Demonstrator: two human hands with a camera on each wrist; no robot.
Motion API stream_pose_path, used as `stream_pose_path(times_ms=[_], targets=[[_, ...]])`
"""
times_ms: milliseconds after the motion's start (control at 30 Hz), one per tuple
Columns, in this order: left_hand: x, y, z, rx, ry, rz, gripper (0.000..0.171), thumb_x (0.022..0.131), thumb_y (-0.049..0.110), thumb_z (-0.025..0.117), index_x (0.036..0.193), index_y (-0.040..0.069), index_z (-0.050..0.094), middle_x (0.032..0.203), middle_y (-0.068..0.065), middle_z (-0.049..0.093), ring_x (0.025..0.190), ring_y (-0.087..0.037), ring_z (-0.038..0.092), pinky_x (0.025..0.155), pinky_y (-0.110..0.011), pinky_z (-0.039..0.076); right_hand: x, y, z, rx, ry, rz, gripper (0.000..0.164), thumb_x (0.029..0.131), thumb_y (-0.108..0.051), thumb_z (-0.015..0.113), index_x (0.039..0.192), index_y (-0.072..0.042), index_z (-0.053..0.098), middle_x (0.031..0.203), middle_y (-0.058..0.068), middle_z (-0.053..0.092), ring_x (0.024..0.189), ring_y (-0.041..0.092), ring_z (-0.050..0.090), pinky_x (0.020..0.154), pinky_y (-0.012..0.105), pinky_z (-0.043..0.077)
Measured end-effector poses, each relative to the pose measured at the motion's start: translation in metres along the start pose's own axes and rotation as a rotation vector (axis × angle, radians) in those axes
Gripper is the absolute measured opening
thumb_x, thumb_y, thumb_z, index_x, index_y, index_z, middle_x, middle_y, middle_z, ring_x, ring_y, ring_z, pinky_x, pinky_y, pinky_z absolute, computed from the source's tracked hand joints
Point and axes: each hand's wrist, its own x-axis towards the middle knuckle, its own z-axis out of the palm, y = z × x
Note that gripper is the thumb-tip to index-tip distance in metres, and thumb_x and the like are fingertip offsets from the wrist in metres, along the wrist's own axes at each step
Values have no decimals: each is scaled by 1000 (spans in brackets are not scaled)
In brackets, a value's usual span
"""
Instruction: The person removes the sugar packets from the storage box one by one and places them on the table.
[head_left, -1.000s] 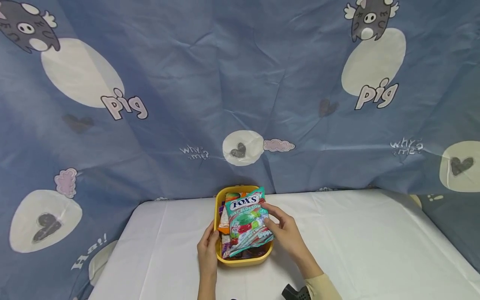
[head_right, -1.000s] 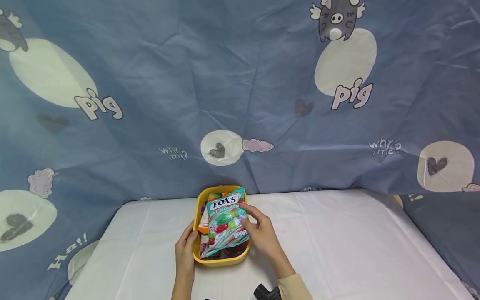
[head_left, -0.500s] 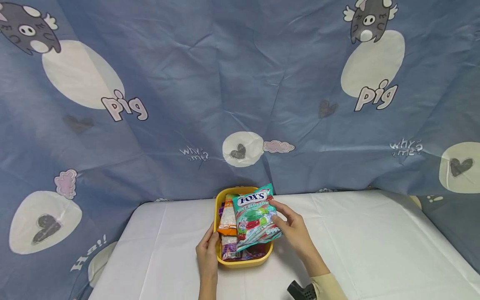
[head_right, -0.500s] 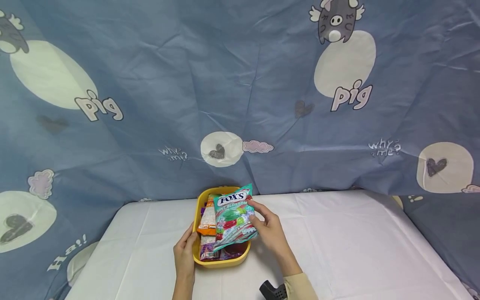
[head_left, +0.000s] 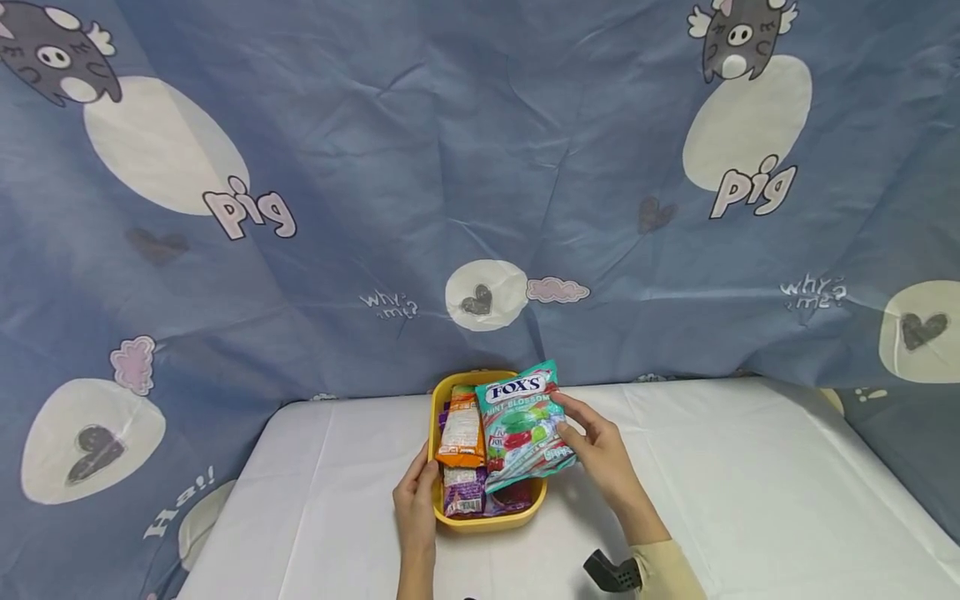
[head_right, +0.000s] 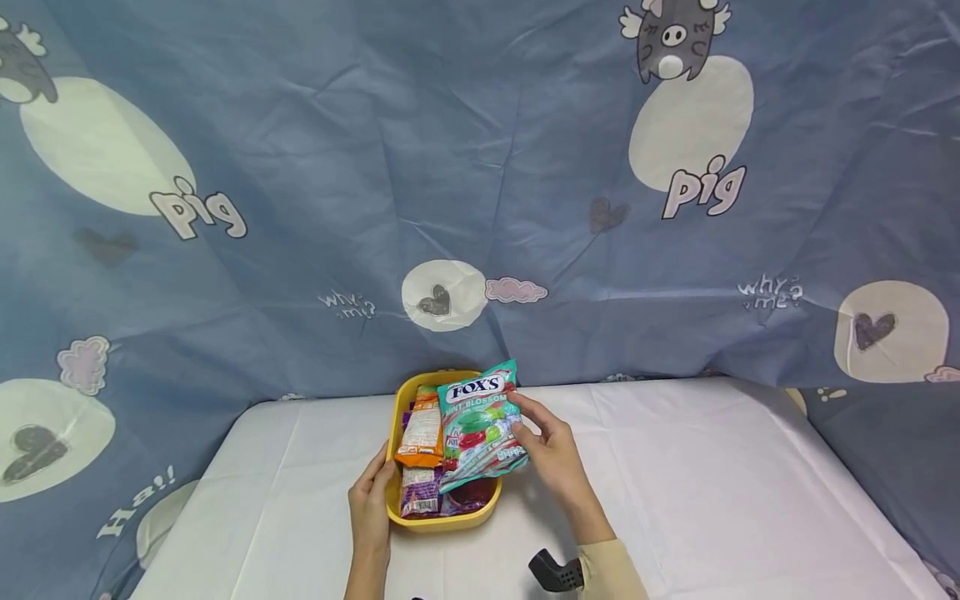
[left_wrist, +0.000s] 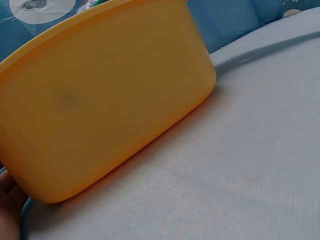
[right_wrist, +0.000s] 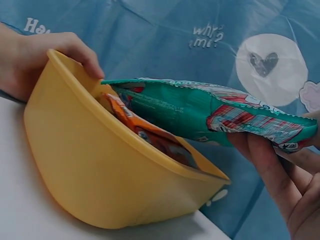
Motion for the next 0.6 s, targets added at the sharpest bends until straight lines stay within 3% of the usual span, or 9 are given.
stream_pose_path(times_ms=[367,600], targets=[[-1,2,1,-7,5,9,42,96,30,51,136,15,51,142,-5,50,136,-21,41,102,-8,36,0,-4,-11,-20,9,-25,42,94,-19,57,135,-15,51,145,6,46,113,7,58,81,22,57],[-2,1,3,-29,-5,11,43,97,30,51,137,16,51,143,-5,49,136,-20,40,100,-5,36,0,-2,-20,-33,6,-44,42,95,-19,56,136,-14,50,146,6,44,121,3,50,84,19,55]])
